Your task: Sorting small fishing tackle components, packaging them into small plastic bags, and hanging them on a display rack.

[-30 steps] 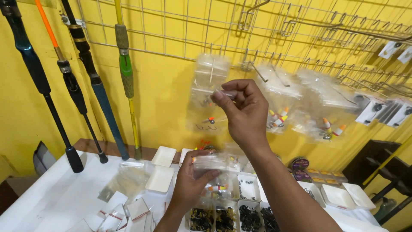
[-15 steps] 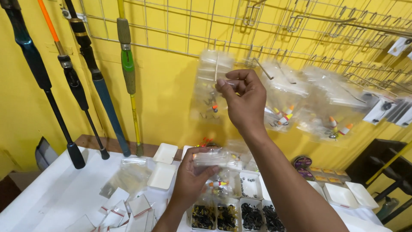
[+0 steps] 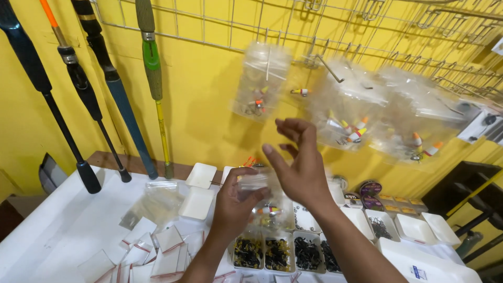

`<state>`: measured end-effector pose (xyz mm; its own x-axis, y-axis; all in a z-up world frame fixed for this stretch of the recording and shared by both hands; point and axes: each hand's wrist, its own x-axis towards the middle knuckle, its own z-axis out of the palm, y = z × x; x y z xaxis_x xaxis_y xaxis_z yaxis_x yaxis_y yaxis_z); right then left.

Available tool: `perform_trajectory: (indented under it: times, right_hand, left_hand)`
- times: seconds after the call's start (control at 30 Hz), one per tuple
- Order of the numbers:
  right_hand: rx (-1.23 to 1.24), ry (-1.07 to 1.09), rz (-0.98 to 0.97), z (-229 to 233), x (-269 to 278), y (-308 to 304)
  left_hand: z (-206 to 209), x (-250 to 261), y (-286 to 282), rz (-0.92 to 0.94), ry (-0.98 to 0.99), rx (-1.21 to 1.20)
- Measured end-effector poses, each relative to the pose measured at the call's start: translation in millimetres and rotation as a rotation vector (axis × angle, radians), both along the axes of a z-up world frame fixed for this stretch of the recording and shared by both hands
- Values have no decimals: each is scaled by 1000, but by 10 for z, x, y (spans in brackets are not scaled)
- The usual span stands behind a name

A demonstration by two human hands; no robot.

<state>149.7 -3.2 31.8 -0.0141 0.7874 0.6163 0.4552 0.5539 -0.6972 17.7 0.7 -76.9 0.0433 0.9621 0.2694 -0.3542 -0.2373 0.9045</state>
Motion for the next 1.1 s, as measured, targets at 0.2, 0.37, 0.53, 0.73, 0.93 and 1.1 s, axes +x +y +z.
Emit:
perform_trajectory:
  times: [0.2,0.37,0.53,0.73,0.93,1.1]
  right_hand:
    - [-181,-149,-80,-627,253,-27]
    - [-125,-5,-42,-742,322,-17]
    - [-131,99,-67,-725,291,-7]
    - [-149,240,-86,-630,198,17]
    - [99,153,-115,-327,63,43]
    - [265,331,50,4,-45,115]
  left_hand:
    - [-47,33,0,-20,-26,30]
    - [-43,75,-40,-33,5,-15]
    - [-50,97,-56,-90,-46,-86]
    - [-94,92,-52,-90,-152,103]
    - [-120,68,-63,-57,-271,-139]
    - [-121,17,-96,-47,-155,-104]
